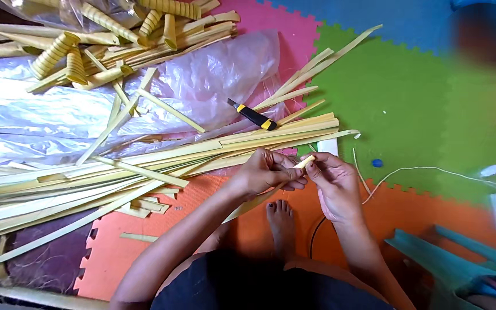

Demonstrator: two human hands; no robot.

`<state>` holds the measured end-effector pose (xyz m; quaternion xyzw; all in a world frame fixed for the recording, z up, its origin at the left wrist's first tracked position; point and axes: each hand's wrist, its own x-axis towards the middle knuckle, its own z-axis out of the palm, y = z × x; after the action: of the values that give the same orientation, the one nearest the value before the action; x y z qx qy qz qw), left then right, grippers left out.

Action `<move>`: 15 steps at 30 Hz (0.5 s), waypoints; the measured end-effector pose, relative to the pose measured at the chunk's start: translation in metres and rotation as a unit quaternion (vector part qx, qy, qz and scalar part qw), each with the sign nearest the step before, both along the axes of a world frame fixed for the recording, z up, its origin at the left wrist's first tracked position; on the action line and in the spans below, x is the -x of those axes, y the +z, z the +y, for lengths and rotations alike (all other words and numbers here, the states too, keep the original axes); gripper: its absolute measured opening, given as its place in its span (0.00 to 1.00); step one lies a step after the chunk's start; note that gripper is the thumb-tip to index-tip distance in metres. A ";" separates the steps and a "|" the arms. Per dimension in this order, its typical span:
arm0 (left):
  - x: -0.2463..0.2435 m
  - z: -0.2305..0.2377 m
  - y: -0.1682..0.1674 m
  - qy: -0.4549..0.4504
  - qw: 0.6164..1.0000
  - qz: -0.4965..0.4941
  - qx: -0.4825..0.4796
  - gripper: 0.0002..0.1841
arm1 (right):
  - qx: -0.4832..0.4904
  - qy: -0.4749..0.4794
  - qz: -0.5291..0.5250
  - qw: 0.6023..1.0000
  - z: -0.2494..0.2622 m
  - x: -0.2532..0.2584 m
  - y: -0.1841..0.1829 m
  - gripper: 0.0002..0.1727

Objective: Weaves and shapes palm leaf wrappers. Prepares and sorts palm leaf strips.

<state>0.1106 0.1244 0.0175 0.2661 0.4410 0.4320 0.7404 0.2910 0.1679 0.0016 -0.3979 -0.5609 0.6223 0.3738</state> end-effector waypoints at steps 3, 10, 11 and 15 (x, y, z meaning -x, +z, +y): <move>-0.008 -0.001 -0.003 0.040 0.998 0.041 -0.029 0.04 | 0.092 -0.042 0.037 0.994 -0.006 0.004 0.003 0.12; -0.004 -0.003 0.009 0.007 0.993 0.103 -0.060 0.08 | -0.309 -0.133 -0.049 0.940 -0.008 0.000 -0.021 0.08; -0.004 -0.003 0.011 0.009 0.992 0.105 -0.064 0.10 | -0.381 -0.128 -0.077 0.913 -0.009 -0.001 -0.023 0.05; -0.005 -0.004 0.012 0.035 0.991 0.116 -0.060 0.16 | -0.503 -0.077 -0.096 0.855 -0.010 -0.003 -0.031 0.08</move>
<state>0.1152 0.1206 0.0297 0.3428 0.5060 0.4497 0.6513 0.2935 0.1581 -0.0296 -0.2556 -0.7982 0.1830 0.5139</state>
